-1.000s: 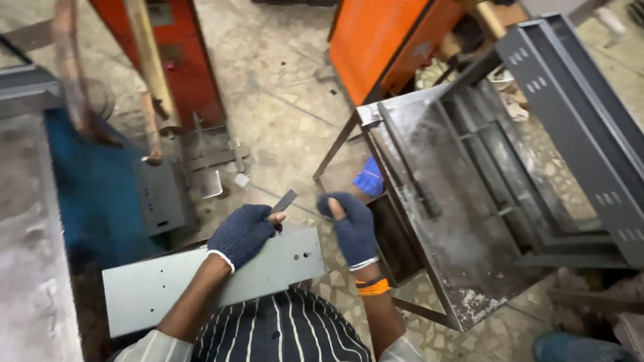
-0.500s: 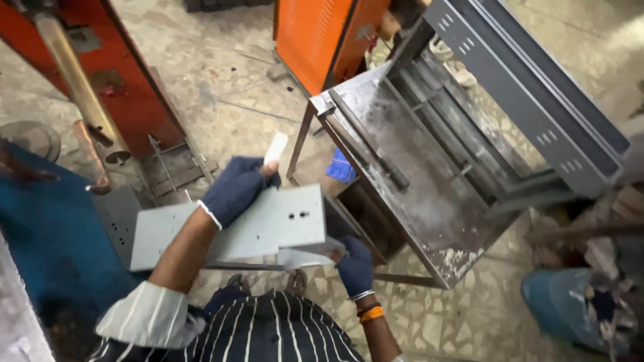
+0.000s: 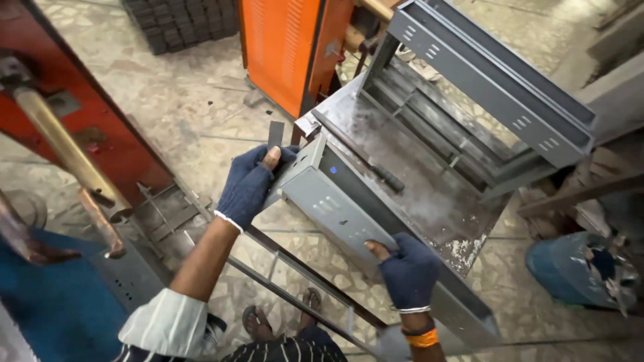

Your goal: Assembling metal enclosure components using spot welding and manual filing.

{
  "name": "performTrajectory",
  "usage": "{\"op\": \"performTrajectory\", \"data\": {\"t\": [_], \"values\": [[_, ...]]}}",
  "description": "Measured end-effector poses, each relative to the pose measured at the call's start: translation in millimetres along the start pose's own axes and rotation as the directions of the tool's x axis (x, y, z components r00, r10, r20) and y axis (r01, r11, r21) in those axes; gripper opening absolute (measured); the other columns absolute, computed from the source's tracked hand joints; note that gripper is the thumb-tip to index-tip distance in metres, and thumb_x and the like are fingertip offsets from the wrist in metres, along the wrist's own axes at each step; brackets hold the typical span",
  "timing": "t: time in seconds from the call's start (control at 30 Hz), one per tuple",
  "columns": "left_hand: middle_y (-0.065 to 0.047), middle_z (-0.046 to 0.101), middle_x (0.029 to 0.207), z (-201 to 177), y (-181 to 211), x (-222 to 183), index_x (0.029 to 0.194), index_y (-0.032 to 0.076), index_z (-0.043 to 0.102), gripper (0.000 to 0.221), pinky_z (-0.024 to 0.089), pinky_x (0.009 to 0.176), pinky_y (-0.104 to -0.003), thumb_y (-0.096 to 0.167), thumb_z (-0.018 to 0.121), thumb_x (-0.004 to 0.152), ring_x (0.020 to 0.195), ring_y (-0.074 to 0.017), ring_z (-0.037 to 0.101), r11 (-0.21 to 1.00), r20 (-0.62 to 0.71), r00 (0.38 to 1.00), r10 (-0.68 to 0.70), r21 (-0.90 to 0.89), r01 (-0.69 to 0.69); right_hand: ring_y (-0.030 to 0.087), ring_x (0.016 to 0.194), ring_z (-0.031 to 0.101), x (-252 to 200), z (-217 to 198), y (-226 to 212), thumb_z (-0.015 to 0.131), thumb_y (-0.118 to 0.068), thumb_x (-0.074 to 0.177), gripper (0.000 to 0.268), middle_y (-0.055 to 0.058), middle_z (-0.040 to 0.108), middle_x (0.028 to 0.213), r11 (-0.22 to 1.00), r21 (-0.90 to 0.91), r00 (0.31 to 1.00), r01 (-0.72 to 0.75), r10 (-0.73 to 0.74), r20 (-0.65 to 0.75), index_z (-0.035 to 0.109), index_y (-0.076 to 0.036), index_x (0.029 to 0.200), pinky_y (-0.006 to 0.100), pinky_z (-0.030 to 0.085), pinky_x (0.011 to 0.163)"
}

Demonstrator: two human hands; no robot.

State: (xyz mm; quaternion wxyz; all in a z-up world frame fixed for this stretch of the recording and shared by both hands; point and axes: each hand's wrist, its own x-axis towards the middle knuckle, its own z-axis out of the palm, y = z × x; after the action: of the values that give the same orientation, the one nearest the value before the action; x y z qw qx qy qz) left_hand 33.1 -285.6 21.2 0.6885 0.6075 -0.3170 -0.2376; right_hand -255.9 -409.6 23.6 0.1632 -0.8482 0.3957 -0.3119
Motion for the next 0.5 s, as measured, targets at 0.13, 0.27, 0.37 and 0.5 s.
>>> {"op": "performTrajectory", "data": {"t": [0.13,0.27,0.37,0.5], "values": [[-0.009,0.077,0.112,3.7,5.6,-11.4,0.107,-0.005,0.073,0.049,0.054,0.095,-0.03,0.04,0.055,0.105,0.1,-0.0131,0.069,0.979,-0.031,1.0,-0.002,-0.205,-0.004,0.033,0.051,0.057,17.1,-24.1,-13.3,0.087,-0.048,0.071,0.042,0.013,0.058,0.057,0.99,-0.127,0.998,0.063,-0.061,0.015,0.072,-0.009,0.078,0.043,0.044,0.051],[-0.009,0.078,0.11,4.7,19.3,-20.6,0.108,-0.005,0.074,0.053,0.054,0.091,-0.029,0.043,0.053,0.104,0.098,-0.013,0.069,0.987,-0.09,0.996,-0.026,-0.163,0.011,0.038,0.054,0.055,34.6,-38.2,-14.9,0.084,-0.054,0.075,0.053,0.016,0.053,0.055,0.932,-0.262,0.967,0.249,-0.254,0.018,0.059,-0.008,0.063,0.047,0.042,0.052],[-0.008,0.077,0.106,4.1,13.0,-19.1,0.112,-0.003,0.075,0.051,0.054,0.087,-0.029,0.042,0.053,0.104,0.095,-0.0128,0.068,0.975,-0.098,0.994,-0.053,-0.22,0.03,0.04,0.052,0.054,52.6,-44.5,-21.2,0.079,-0.057,0.079,0.054,0.017,0.054,0.055,0.916,-0.274,0.955,0.293,-0.293,0.044,0.058,-0.01,0.062,0.047,0.041,0.048],[-0.006,0.077,0.104,6.9,3.6,-11.6,0.111,-0.004,0.075,0.051,0.054,0.087,-0.029,0.042,0.054,0.105,0.094,-0.0115,0.066,0.982,-0.145,0.989,-0.002,-0.186,-0.025,0.039,0.051,0.055,97.4,-44.2,-8.2,0.076,-0.059,0.081,0.058,0.017,0.054,0.055,0.857,-0.311,0.91,0.41,-0.407,0.078,0.056,-0.008,0.062,0.048,0.041,0.048]]}}
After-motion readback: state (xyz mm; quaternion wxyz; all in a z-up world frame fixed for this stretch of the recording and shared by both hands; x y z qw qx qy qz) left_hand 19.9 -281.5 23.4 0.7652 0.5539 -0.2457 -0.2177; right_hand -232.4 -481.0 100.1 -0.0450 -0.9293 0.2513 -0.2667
